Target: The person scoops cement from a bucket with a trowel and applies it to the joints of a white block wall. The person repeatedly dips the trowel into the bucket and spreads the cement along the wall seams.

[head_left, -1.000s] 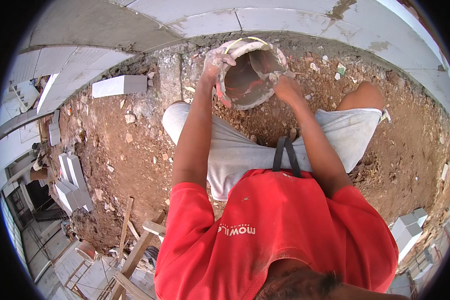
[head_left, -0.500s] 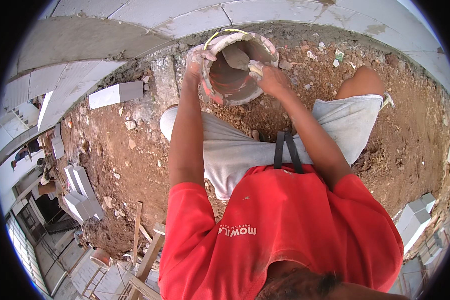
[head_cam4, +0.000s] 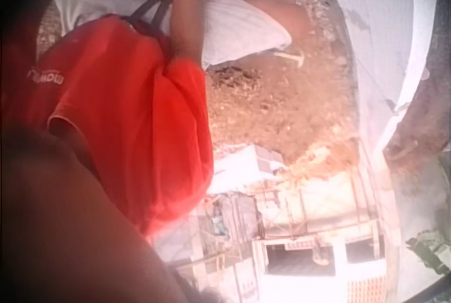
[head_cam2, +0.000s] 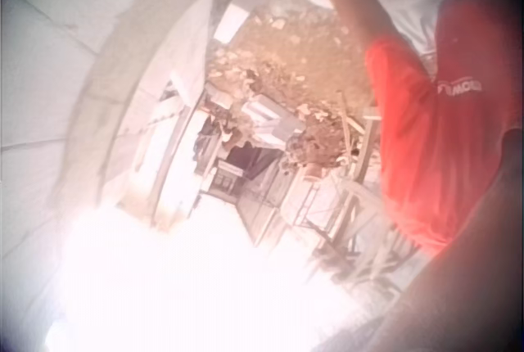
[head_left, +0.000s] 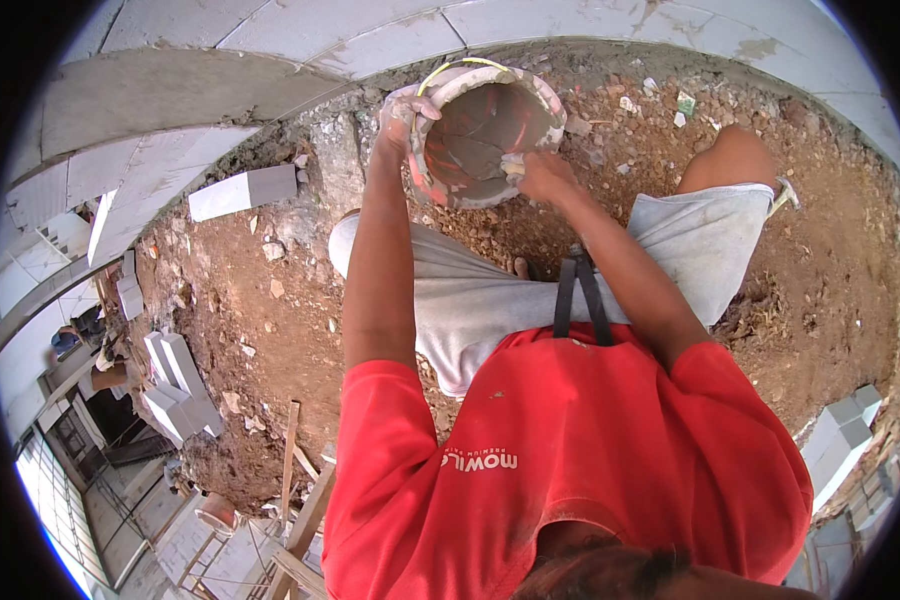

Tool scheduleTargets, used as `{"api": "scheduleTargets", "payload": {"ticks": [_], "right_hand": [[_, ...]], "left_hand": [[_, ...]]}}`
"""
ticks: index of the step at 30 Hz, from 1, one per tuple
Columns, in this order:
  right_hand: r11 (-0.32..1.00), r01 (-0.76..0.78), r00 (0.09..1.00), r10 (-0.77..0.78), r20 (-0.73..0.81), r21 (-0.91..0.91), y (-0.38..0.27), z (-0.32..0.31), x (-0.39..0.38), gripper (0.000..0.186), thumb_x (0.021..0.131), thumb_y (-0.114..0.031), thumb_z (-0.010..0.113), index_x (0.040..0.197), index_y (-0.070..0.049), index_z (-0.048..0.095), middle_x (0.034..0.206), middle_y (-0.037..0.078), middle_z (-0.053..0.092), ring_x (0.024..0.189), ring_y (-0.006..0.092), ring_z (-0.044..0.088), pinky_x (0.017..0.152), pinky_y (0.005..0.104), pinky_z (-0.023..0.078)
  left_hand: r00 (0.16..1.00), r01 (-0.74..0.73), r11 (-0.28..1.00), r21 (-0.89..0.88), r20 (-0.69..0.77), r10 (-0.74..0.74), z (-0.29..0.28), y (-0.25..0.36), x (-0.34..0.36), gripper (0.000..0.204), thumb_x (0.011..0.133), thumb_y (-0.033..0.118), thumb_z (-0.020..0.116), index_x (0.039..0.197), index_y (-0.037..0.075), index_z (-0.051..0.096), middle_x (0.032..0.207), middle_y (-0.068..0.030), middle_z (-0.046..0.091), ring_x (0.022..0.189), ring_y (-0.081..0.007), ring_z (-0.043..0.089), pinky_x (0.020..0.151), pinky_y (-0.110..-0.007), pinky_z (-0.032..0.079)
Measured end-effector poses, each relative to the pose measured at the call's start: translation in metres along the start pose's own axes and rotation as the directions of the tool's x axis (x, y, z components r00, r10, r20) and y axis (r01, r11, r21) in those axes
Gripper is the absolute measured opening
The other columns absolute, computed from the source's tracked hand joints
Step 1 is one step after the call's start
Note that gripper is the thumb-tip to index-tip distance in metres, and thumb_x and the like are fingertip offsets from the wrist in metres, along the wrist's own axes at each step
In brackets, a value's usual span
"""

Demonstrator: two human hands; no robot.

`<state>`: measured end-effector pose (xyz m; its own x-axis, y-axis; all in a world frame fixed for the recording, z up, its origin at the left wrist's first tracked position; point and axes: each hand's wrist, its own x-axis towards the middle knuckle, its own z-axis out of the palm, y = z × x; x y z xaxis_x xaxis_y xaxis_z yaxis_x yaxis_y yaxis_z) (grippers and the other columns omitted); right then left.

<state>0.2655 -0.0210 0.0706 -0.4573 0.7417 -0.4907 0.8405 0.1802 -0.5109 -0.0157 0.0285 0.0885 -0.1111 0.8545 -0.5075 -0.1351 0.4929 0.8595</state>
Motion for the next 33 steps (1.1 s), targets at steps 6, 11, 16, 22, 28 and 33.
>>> {"api": "scheduleTargets", "payload": {"ticks": [6,11,16,22,28,33], "right_hand": [[0.985,0.031,0.985,-0.001,-0.174,0.170,-0.006,-0.012,0.000,0.052,0.086,-0.039,0.077,0.124,-0.005,0.070,0.112,0.019,0.074,0.105,0.0393,0.070,0.093,0.0482,0.055],[0.994,-0.094,0.995,0.096,-0.031,0.052,0.012,-0.009,-0.001,0.047,0.085,-0.037,0.076,0.117,-0.002,0.071,0.113,0.022,0.073,0.105,0.0378,0.071,0.089,0.0484,0.056],[0.972,-0.043,0.993,0.066,-0.095,0.231,-0.003,-0.026,-0.010,0.054,0.085,-0.036,0.077,0.126,-0.002,0.067,0.121,0.021,0.071,0.111,0.0385,0.069,0.096,0.0469,0.054],[0.987,-0.129,0.991,0.131,-0.006,0.098,0.016,0.001,0.000,0.050,0.084,-0.032,0.078,0.122,-0.001,0.068,0.119,0.024,0.071,0.107,0.0398,0.070,0.093,0.0484,0.055],[0.994,-0.073,0.986,0.085,-0.147,0.079,0.013,-0.020,-0.002,0.053,0.085,-0.036,0.077,0.123,-0.001,0.066,0.120,0.020,0.071,0.109,0.0388,0.069,0.093,0.0489,0.055],[0.990,-0.138,0.989,0.139,-0.041,0.044,0.020,-0.007,-0.008,0.045,0.085,-0.032,0.076,0.120,-0.004,0.070,0.121,0.019,0.071,0.110,0.0371,0.069,0.095,0.0472,0.055]], "left_hand": [[0.998,0.047,0.999,-0.018,-0.047,-0.048,0.020,0.012,-0.016,0.039,0.062,0.002,0.068,0.101,-0.003,0.072,0.082,-0.0068,0.066,0.080,-0.0183,0.062,0.082,-0.030,0.051],[0.997,-0.045,0.990,0.134,0.068,0.036,0.012,0.009,-0.014,0.010,0.074,0.006,0.066,0.069,0.001,0.073,0.078,-0.0120,0.072,0.084,-0.0199,0.070,0.084,-0.031,0.053],[0.987,-0.104,0.991,0.081,0.134,0.093,0.023,0.003,-0.008,0.010,0.075,0.006,0.066,0.071,0.001,0.072,0.074,-0.0107,0.072,0.071,-0.0191,0.069,0.074,-0.029,0.054],[0.968,-0.107,0.987,0.119,0.238,0.076,0.045,0.023,0.001,0.025,0.068,0.002,0.067,0.092,-0.002,0.073,0.072,-0.0049,0.067,0.062,-0.0126,0.062,0.062,-0.024,0.049],[0.953,-0.200,0.979,0.044,0.240,0.184,0.061,0.023,-0.004,0.021,0.071,0.004,0.064,0.087,-0.004,0.074,0.078,-0.0086,0.071,0.070,-0.0169,0.067,0.070,-0.026,0.053],[0.958,-0.188,0.977,0.095,0.235,0.162,0.047,0.013,0.009,0.018,0.074,0.004,0.063,0.084,-0.005,0.075,0.074,-0.0106,0.071,0.071,-0.0192,0.069,0.073,-0.027,0.055]]}}
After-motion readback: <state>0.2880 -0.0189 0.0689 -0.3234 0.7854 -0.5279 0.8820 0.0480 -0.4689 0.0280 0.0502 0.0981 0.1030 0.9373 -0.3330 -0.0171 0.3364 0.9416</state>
